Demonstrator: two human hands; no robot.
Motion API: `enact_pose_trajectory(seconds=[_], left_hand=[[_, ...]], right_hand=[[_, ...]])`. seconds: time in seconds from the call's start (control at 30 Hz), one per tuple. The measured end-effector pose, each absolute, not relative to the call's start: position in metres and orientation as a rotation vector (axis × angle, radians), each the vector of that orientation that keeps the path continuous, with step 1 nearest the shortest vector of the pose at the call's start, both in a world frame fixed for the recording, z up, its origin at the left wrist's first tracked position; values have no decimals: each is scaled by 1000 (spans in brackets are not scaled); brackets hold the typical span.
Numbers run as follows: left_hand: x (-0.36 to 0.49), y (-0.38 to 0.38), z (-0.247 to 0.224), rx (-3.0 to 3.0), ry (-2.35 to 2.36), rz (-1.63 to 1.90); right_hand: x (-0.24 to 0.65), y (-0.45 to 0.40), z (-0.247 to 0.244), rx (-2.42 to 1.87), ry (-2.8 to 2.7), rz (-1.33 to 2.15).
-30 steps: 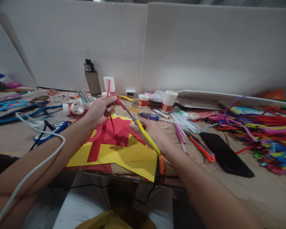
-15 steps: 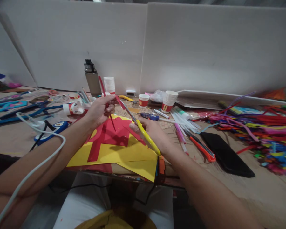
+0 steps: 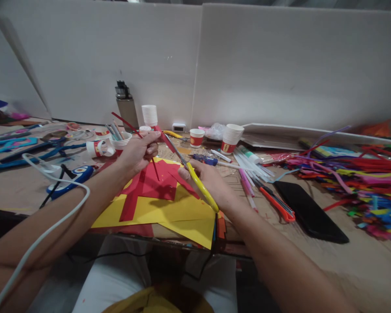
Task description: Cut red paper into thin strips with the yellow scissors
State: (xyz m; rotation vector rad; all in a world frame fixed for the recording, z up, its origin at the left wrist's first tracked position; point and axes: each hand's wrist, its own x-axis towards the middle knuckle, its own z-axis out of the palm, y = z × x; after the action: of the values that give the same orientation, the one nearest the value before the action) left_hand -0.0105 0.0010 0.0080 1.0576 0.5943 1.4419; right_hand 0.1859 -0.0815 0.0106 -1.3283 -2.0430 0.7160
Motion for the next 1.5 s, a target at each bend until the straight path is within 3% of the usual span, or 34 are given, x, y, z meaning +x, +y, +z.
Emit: enact_pose_trajectory(seconds=[1.5], left_hand=[[-4,-1,1,1048,619,1460]], right_hand=[[182,-83,9,-1353,-2036,706]])
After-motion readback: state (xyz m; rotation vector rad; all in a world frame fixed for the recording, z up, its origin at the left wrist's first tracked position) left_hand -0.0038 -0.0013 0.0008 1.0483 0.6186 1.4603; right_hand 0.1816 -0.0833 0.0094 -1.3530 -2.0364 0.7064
